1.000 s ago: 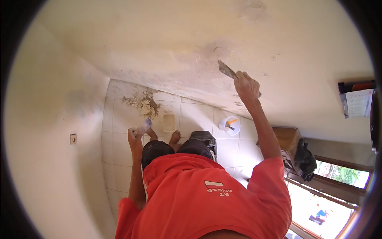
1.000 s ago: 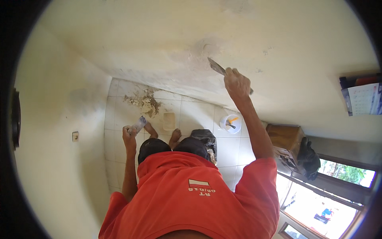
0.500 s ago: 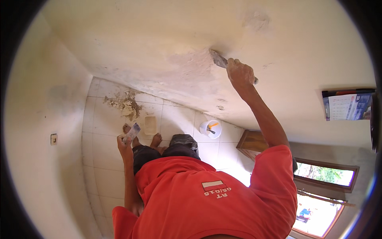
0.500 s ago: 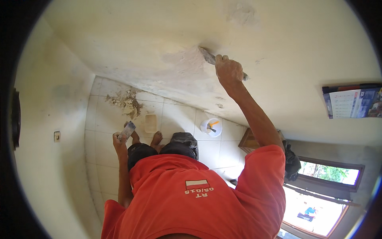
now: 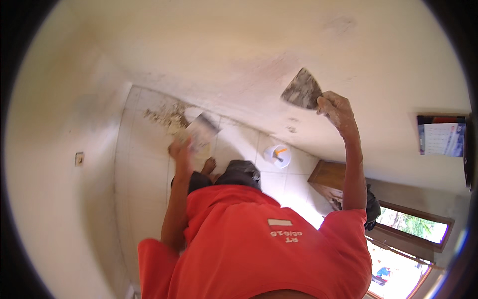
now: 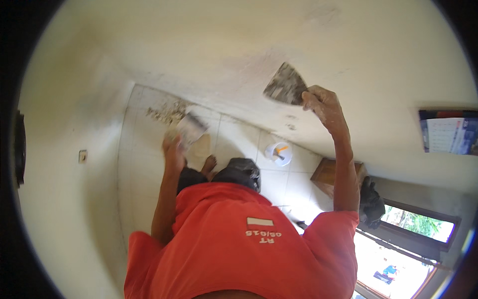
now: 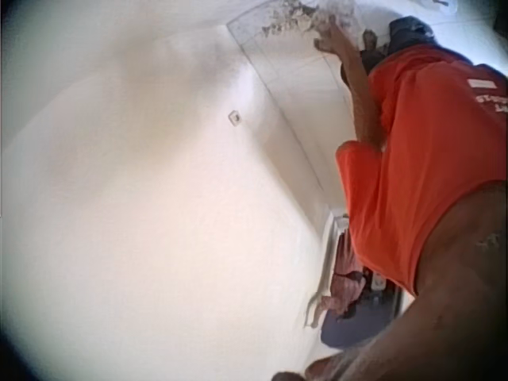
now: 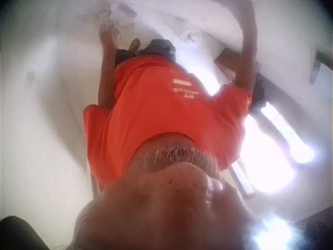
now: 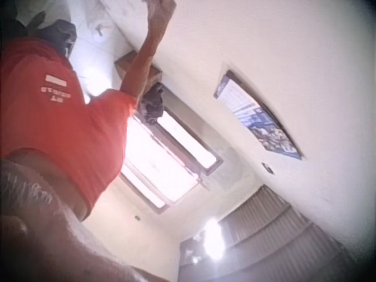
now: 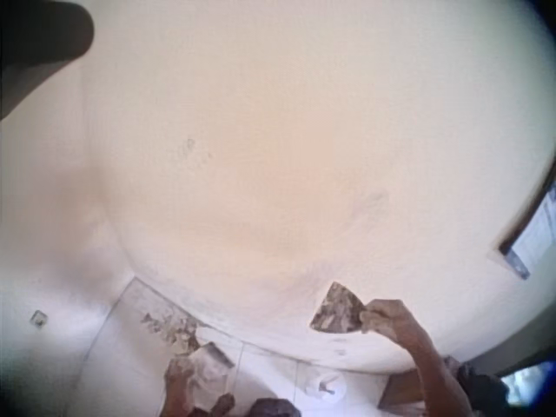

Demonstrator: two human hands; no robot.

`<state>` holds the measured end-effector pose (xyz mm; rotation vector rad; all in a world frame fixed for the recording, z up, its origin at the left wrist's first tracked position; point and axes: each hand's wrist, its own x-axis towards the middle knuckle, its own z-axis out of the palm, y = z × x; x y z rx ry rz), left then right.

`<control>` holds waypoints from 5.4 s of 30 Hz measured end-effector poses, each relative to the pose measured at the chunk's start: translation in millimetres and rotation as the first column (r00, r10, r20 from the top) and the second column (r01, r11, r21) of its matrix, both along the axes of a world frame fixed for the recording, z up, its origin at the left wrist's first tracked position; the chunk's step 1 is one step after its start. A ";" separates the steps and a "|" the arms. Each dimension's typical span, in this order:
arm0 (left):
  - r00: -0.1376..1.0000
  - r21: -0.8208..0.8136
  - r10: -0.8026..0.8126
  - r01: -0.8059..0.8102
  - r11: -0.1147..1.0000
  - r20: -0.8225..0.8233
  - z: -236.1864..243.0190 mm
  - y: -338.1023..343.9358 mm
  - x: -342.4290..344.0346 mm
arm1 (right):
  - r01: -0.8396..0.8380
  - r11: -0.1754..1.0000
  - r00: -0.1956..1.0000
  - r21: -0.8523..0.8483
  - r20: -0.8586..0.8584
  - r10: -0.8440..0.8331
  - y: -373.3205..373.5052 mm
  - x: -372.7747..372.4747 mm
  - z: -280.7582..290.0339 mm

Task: The person applies putty to a wall, scooping paste from a container using putty knives and spreading it across the wall surface.

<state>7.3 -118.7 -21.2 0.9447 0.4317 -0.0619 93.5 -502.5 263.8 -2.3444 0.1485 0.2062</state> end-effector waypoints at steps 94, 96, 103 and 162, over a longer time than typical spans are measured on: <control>0.988 0.681 -0.132 0.042 0.731 0.081 25.7 11.9 -26.5 | 0.266 0.926 0.613 0.268 0.695 -0.377 34.4 49.5 29.9; 0.987 0.694 -0.155 0.081 0.716 0.044 35.1 9.5 -16.7 | 0.255 0.906 0.589 0.338 0.689 -0.422 31.8 62.0 31.6; 0.981 0.701 -0.161 0.043 0.712 0.103 37.1 15.5 0.3 | 0.342 0.830 0.531 0.441 0.638 -0.558 32.5 84.9 9.7; 0.914 0.705 -0.385 0.187 0.684 0.131 123.2 184.1 82.5 | 0.482 0.805 0.627 0.346 0.505 -0.593 187.7 20.2 18.3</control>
